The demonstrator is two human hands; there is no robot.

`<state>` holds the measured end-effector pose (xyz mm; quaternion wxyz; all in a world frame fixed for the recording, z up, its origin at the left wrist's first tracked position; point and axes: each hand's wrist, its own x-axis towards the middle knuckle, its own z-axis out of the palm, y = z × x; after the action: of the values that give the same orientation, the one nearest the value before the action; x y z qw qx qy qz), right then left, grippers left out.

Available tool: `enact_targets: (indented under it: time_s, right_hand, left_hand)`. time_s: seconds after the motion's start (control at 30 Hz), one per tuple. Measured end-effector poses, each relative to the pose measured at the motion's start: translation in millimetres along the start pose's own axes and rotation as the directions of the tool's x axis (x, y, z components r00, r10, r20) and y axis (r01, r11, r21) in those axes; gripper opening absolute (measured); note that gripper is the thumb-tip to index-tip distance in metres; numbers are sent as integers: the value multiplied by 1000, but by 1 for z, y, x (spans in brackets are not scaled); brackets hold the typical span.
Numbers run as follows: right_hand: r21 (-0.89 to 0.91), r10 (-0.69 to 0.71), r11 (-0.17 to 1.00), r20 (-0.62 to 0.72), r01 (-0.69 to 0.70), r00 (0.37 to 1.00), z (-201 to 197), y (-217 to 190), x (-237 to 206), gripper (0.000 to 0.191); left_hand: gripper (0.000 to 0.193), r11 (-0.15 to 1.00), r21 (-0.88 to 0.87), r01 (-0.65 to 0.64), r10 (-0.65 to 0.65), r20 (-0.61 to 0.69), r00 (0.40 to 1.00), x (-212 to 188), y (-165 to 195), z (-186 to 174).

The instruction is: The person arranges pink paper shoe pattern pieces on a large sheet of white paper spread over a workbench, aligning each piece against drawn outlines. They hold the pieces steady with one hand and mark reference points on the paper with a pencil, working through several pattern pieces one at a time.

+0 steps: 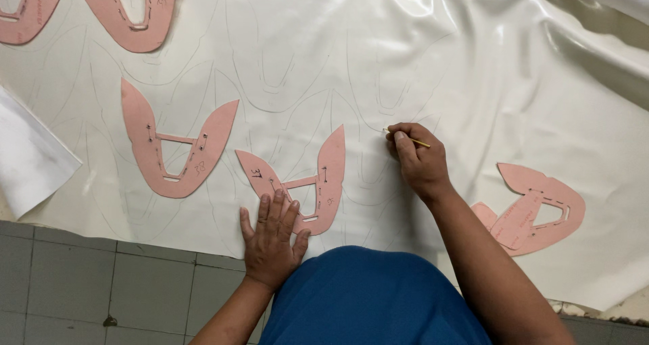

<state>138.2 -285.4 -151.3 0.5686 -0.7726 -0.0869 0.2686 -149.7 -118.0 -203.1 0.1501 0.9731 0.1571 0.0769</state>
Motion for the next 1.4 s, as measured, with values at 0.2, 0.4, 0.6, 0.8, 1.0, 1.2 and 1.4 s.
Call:
enact_targets:
  time_s: [0.2, 0.4, 0.6, 0.8, 1.0, 1.2, 1.4]
  right_hand:
    - [-91, -25, 995, 2, 25, 1000, 0, -6, -1, 23]
    - [-24, -108, 994, -17, 107, 994, -14, 2, -22, 23]
    - [-106, 10, 994, 187, 10, 982, -14, 26, -76, 22]
    - [-2, 26, 1000, 114, -26, 993, 7, 41, -105, 22]
    - [-129, -33, 991, -29, 29, 999, 23, 43, -111, 22]
    - [-104, -110, 989, -49, 104, 993, 26, 42, -110, 20]
    - [-179, -81, 982, -86, 65, 993, 23, 46, -113, 18]
  left_hand:
    - [55, 1000, 3, 2, -2, 8, 1000, -1, 0, 1]
    - [55, 1000, -1, 8, -8, -2, 1000, 2, -1, -1]
    - [61, 1000, -1, -17, 17, -6, 1000, 6, -1, -3]
    - [72, 999, -18, -50, 50, 24, 998, 8, -5, -2]
    - [74, 997, 23, -76, 76, 22, 997, 12, -6, 1]
    - [72, 996, 22, -81, 81, 19, 997, 13, -5, 0]
    - [73, 995, 37, -97, 97, 0, 995, 17, -5, 1]
